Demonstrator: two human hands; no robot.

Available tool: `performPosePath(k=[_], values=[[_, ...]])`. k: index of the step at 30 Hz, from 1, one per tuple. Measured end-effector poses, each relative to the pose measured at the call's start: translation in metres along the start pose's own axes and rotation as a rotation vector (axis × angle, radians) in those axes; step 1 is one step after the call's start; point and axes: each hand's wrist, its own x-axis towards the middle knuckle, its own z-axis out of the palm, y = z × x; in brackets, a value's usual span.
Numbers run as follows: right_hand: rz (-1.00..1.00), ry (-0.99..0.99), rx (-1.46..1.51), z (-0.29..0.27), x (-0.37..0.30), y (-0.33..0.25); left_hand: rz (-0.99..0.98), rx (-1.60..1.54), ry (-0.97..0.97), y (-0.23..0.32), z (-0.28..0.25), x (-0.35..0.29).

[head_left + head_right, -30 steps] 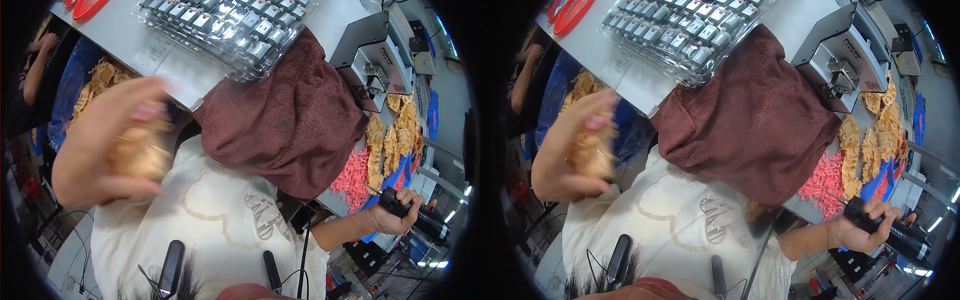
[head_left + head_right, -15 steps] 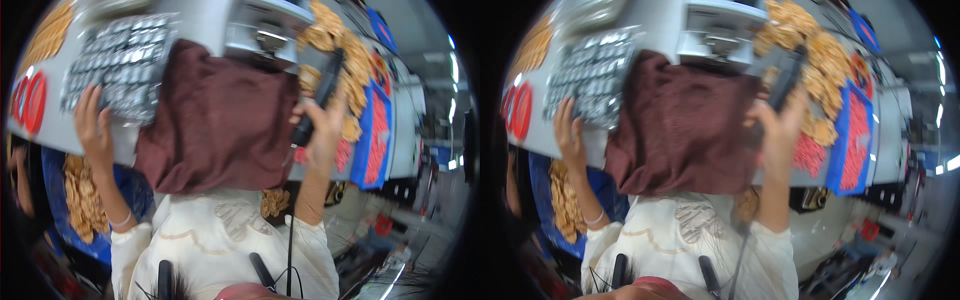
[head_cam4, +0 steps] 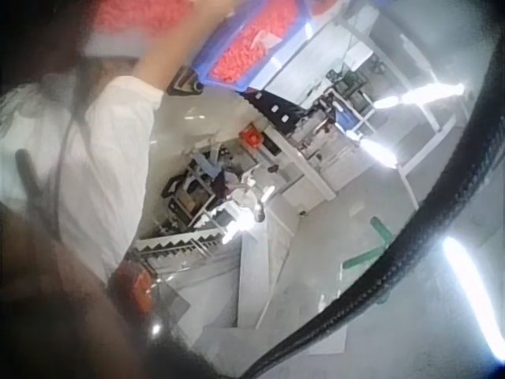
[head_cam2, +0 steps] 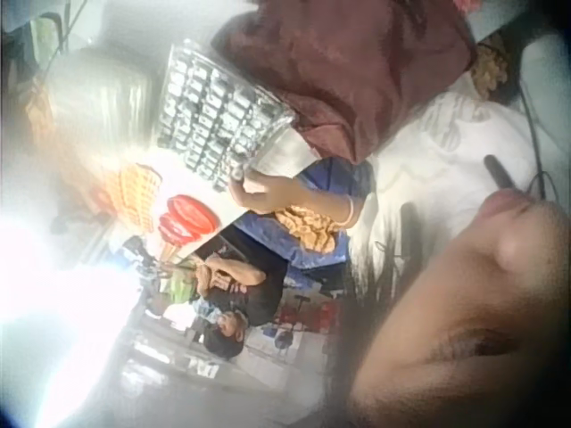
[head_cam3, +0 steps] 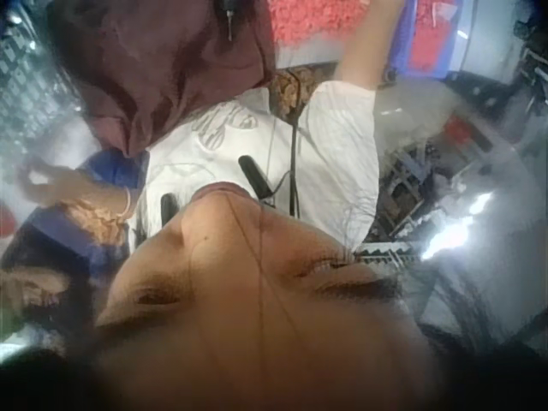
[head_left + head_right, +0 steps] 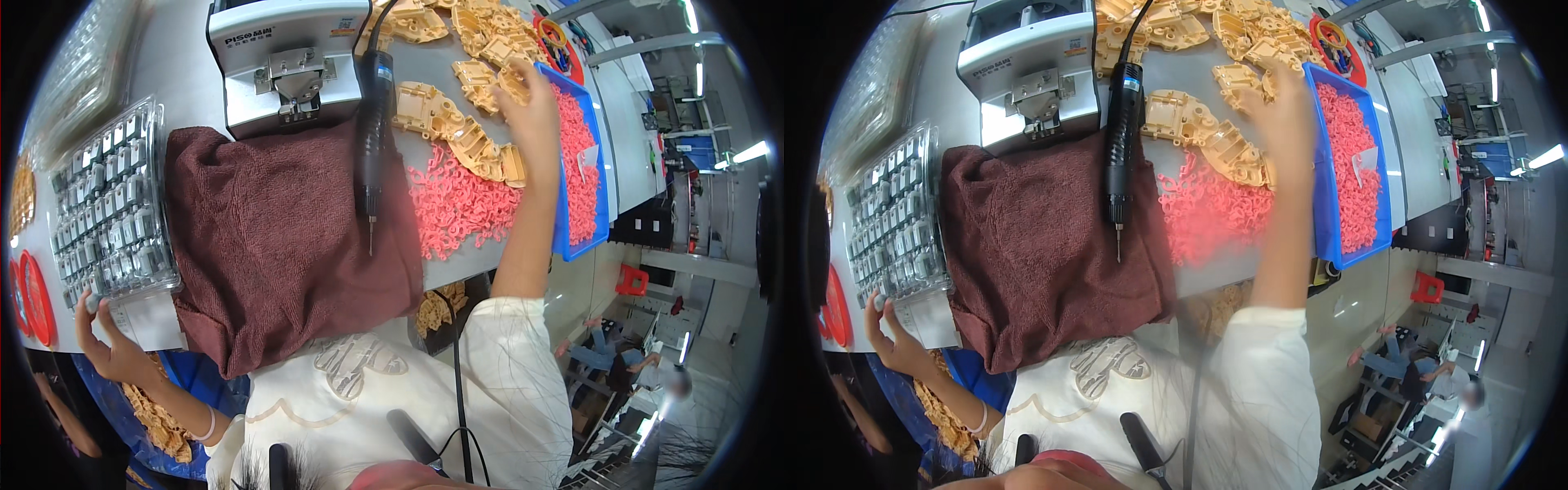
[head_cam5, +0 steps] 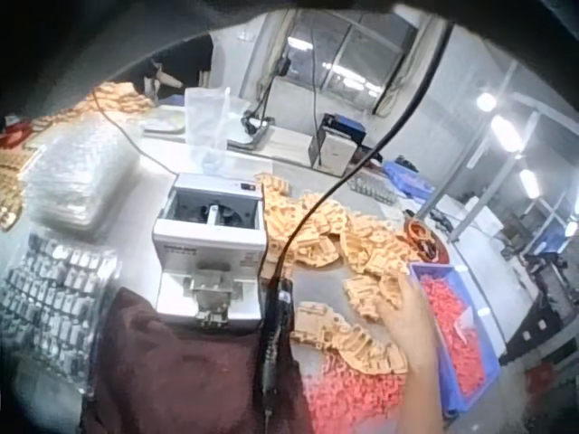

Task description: Assemble small electronic components by inserting internal parts into a beige plastic housing and using an electric screwdriver to secure them.

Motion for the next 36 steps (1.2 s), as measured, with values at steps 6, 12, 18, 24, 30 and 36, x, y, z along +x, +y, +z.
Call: performPosePath(k=[6,12,18,24,30,36], values=[[0.063,-0.159,-0.552,0.001,-0.005,0.063,-0.466,-0.793,-0.012,0.011,-0.029,0.015],[0.119,0.214,-0.102,-0.047,0.004,0.030,-0.295,-1.158,-0.130,-0.003,-0.043,-0.007],[-0.130,-0.579,0.726,-0.029,-0.008,-0.117,-0.470,-1.060,-0.369,0.065,-0.010,-0.002],[-0.660,-0.713,0.480,0.072,-0.040,-0.173,-0.382,-1.183,-0.653,0.130,0.032,0.015],[-0.550,-0.463,0.697,0.034,-0.034,-0.155,-0.209,-0.951,-0.748,0.175,0.070,0.020],[-0.242,-0.408,0.741,-0.009,-0.077,-0.108,0.246,-0.619,-0.744,0.187,0.104,0.009]])
